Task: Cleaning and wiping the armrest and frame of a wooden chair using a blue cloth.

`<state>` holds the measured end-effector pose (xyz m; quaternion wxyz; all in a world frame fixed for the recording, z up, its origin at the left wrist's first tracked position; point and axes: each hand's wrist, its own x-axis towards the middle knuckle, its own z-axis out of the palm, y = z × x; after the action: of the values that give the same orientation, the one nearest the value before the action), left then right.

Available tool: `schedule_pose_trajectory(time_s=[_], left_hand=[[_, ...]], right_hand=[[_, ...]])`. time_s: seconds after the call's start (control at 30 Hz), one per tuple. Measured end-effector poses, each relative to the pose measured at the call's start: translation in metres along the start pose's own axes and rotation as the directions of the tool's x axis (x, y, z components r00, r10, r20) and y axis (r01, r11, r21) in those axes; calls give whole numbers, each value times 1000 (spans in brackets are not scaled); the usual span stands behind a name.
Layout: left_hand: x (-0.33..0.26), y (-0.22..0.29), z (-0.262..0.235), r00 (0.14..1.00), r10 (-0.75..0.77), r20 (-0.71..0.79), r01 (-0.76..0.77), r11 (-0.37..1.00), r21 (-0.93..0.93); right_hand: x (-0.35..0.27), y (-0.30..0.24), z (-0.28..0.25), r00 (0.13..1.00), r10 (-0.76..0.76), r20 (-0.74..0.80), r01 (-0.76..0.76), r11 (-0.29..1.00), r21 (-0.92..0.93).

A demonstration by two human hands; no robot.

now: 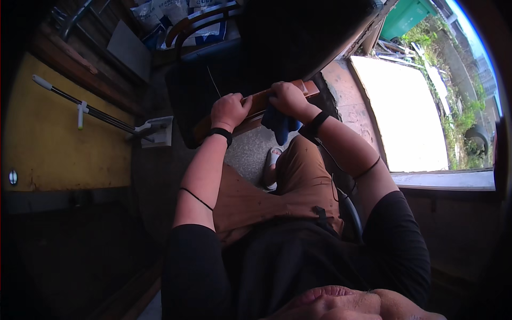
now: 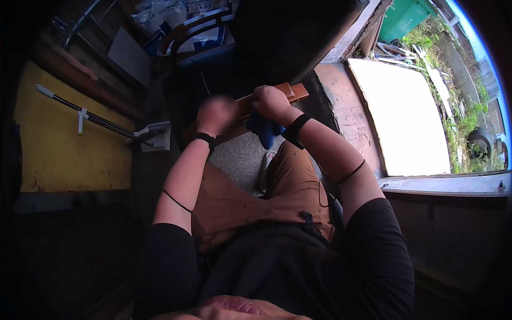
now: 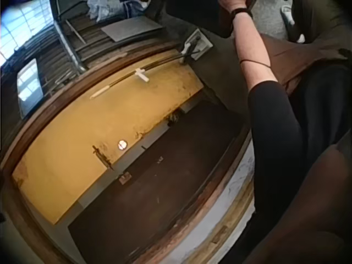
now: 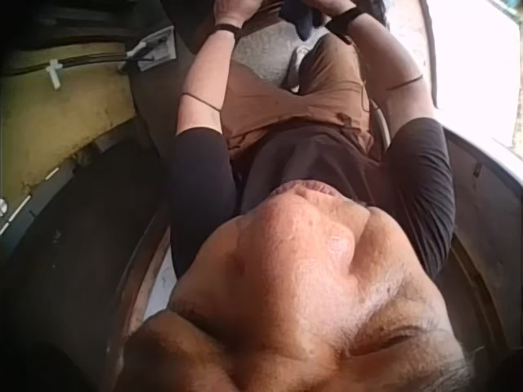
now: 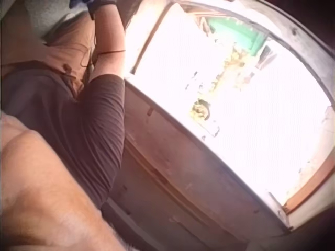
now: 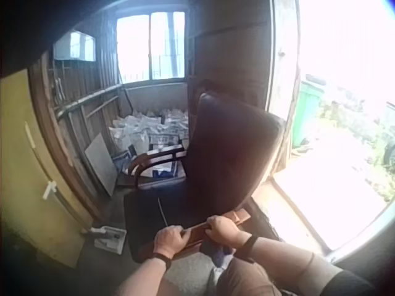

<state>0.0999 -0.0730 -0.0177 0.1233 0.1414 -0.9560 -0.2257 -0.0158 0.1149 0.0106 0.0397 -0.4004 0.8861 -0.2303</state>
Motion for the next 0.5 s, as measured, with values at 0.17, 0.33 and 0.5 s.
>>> schedule_pose_trajectory(time_s=[0.17, 0.33, 0.5], left_hand=[[2, 0, -4, 1000, 5, -15, -5, 1000, 28], [4, -6, -1, 999, 11, -35, -11, 1000, 19], [-5, -7, 2, 999, -6, -40, 6, 1000, -6]], right_hand=[[2, -8, 12, 996, -80, -31, 82, 995, 54], [15, -8, -3, 995, 94, 28, -95, 995, 21], [7, -9, -2, 999, -39, 15, 39, 999, 9]])
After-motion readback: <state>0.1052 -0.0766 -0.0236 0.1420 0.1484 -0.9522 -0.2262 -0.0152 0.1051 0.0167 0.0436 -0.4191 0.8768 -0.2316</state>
